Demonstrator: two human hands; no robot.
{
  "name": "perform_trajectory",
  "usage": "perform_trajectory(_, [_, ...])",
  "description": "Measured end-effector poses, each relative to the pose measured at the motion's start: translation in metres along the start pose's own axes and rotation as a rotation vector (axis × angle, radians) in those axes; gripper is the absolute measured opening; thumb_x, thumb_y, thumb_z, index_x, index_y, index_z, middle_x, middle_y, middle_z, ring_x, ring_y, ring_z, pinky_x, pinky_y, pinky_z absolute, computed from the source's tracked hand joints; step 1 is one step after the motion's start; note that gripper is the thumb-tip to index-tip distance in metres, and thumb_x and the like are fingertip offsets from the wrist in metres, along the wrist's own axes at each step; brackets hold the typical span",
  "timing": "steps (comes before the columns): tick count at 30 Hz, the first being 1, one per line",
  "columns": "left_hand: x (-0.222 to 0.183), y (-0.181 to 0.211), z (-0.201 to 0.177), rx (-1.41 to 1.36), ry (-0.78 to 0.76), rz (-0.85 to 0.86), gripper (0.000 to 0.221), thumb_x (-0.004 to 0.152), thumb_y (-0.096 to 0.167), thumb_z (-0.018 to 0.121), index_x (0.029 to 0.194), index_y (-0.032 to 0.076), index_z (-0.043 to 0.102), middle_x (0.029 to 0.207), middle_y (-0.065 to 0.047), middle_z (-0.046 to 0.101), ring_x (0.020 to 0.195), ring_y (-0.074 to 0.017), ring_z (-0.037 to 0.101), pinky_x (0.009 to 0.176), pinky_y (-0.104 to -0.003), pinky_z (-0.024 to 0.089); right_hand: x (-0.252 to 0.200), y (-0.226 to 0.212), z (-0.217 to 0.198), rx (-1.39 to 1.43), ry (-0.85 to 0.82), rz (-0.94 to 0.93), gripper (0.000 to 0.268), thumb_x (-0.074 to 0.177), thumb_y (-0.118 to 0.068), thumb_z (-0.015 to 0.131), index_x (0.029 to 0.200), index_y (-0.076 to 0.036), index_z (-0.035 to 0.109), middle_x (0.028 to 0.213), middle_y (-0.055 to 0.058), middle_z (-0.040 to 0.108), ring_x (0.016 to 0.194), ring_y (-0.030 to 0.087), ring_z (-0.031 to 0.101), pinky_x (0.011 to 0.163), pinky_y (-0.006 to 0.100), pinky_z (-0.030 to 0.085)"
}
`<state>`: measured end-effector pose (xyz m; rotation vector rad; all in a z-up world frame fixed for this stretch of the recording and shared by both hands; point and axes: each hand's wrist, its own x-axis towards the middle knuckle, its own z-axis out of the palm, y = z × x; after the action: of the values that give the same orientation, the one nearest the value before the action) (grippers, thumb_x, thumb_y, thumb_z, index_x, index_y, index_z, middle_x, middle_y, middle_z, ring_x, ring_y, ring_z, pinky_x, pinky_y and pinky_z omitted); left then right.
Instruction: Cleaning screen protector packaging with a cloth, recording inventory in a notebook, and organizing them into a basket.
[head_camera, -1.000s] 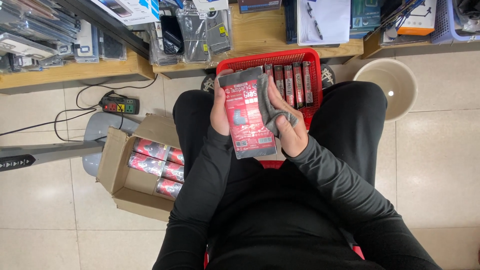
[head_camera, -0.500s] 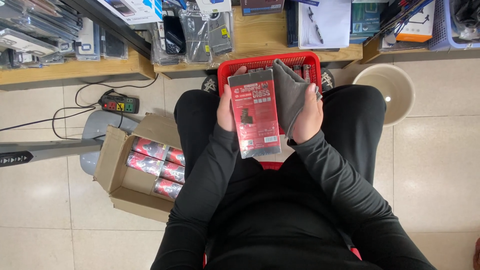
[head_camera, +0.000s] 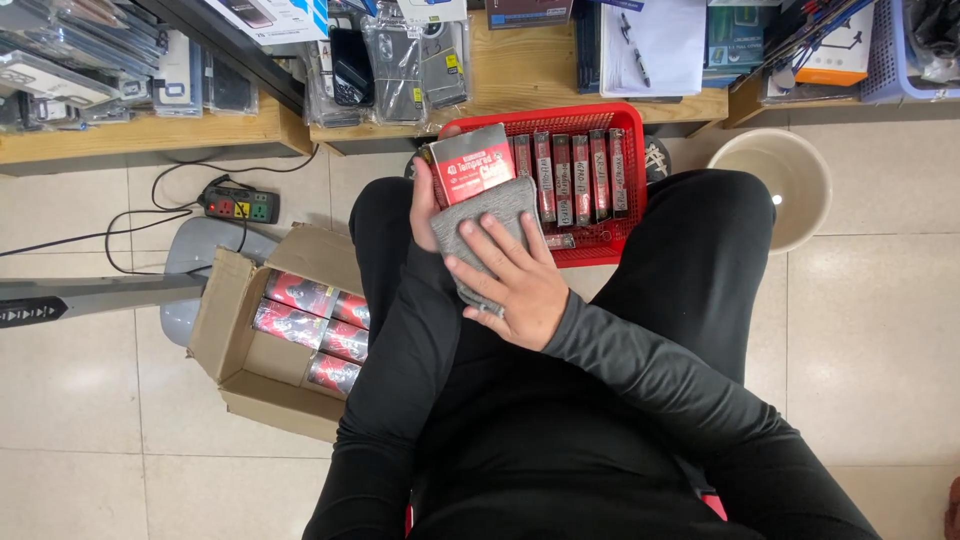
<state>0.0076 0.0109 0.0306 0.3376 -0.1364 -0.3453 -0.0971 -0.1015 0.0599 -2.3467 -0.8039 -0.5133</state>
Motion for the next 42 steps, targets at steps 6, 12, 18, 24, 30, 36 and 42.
perform_trajectory(6, [-0.021,-0.055,-0.022,0.035,0.11,-0.172,0.059,0.106,0.059,0.036,0.15,0.021,0.039,0.143,-0.012,0.053,0.124,-0.0232,0.057,0.112,-0.042,0.041,0.006,0.034,-0.008,0.072,0.12,0.098,0.064,0.101,-0.054,0.037,0.155,-0.019,0.032,0.163,0.015,0.016,0.151,0.037,0.01,0.119,0.059,-0.001])
perform_trajectory(12, [-0.022,-0.061,0.022,0.317,0.001,-0.087,0.046,0.106,0.041,0.051,0.142,0.012,0.043,0.133,-0.007,0.057,0.12,-0.0163,0.054,0.11,-0.04,0.039,0.011,0.057,-0.024,0.278,0.275,0.271,0.061,0.106,-0.052,0.027,0.158,-0.02,0.025,0.166,0.008,0.015,0.153,0.029,0.008,0.123,0.05,0.003])
perform_trajectory(18, [-0.021,-0.056,-0.008,0.745,-0.059,-0.084,0.07,0.09,0.039,0.073,0.143,0.018,0.033,0.12,-0.007,0.055,0.1,-0.0104,0.054,0.083,-0.025,0.043,0.037,0.053,-0.043,0.849,0.681,0.609,0.059,0.108,-0.035,0.027,0.116,0.009,0.065,0.129,0.026,0.059,0.122,0.035,0.057,0.107,0.048,0.043])
perform_trajectory(24, [-0.015,-0.046,-0.026,0.905,0.057,0.017,0.083,0.071,0.027,0.092,0.132,0.016,0.037,0.122,-0.01,0.062,0.098,-0.0148,0.061,0.07,-0.019,0.049,0.011,0.074,-0.031,0.767,0.663,0.327,0.068,0.104,-0.042,0.018,0.118,0.008,0.063,0.12,0.031,0.062,0.12,0.044,0.058,0.106,0.058,0.044])
perform_trajectory(30, [-0.017,-0.052,-0.009,0.753,-0.017,0.009,0.094,0.066,0.028,0.095,0.135,0.017,0.033,0.12,-0.011,0.06,0.1,-0.0168,0.059,0.076,-0.025,0.05,0.027,0.047,-0.046,0.606,0.563,0.307,0.07,0.105,-0.043,0.025,0.103,0.012,0.068,0.106,0.029,0.069,0.112,0.046,0.062,0.104,0.058,0.04])
perform_trajectory(36, [-0.015,-0.053,-0.031,0.641,-0.063,-0.048,0.095,0.073,0.03,0.089,0.144,0.018,0.026,0.116,-0.01,0.064,0.1,-0.0163,0.063,0.076,-0.022,0.05,0.026,0.06,-0.037,0.73,0.567,0.459,0.056,0.106,-0.029,0.031,0.104,0.012,0.068,0.11,0.031,0.066,0.116,0.048,0.058,0.102,0.06,0.042])
perform_trajectory(42, [0.005,-0.019,-0.013,0.441,0.094,-0.003,0.074,0.09,0.056,0.064,0.146,0.019,0.033,0.11,-0.005,0.067,0.094,-0.0108,0.068,0.076,-0.023,0.057,-0.025,0.089,-0.016,0.841,0.777,1.009,0.048,0.103,-0.041,0.054,0.088,0.001,0.072,0.081,0.016,0.07,0.08,0.023,0.067,0.084,0.041,0.054])
